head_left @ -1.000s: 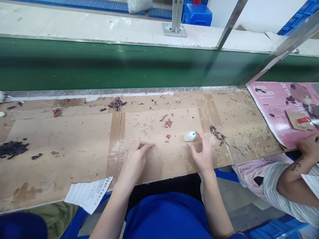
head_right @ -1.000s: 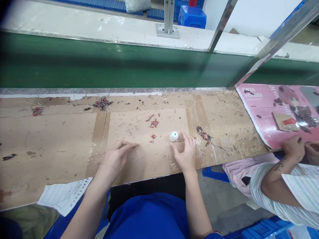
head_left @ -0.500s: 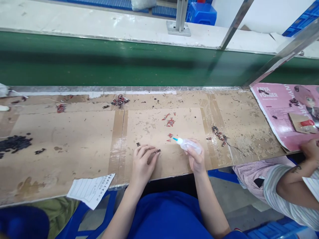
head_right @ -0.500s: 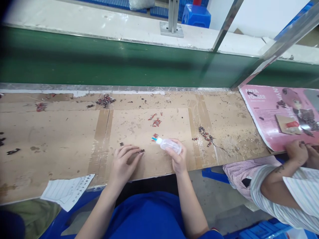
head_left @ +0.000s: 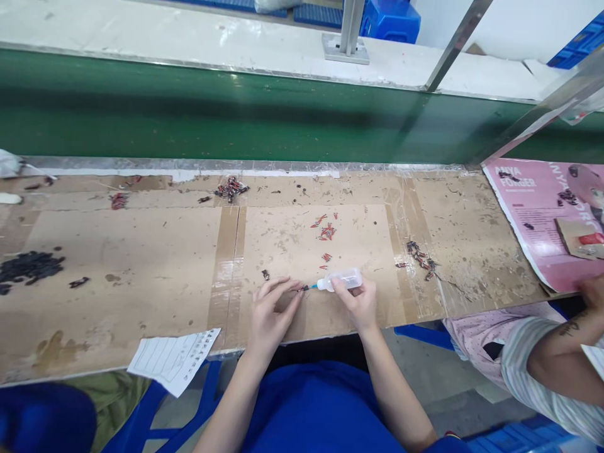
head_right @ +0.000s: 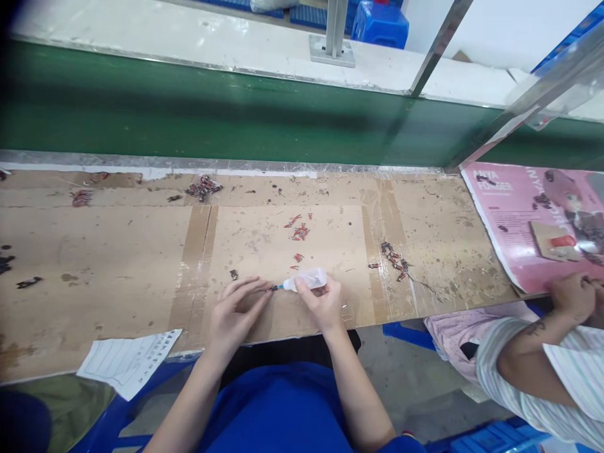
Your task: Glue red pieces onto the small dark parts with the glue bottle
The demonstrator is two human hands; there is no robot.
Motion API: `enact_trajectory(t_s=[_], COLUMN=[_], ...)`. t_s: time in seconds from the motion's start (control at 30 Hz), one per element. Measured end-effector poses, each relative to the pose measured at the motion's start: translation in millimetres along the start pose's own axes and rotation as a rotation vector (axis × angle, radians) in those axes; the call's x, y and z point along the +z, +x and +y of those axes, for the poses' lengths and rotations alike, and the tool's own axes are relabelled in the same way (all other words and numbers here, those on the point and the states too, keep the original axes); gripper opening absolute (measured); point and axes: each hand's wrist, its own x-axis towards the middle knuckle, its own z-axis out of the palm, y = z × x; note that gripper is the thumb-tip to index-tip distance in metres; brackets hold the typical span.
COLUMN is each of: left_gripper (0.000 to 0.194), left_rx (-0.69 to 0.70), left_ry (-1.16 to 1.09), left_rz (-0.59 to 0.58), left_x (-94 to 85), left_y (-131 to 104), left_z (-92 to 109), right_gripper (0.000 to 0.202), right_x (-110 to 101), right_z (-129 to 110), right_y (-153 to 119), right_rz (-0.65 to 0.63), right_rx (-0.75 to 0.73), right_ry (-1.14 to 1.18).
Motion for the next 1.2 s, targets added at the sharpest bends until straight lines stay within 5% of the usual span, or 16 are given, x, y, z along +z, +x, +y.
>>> enact_trajectory(t_s=[1.2], left_gripper=[0.014], left_rx=[-0.015], left_ry=[-0.005], left_rz=[0.011], left_x=[0.0], left_y=[-0.1], left_z=[-0.2], right_gripper=[0.019], right_x=[-1.7], right_z=[-3.0], right_y=[0.6], right_rz=[-0.063], right_rx=[-0.055], right_ry=[-0.109])
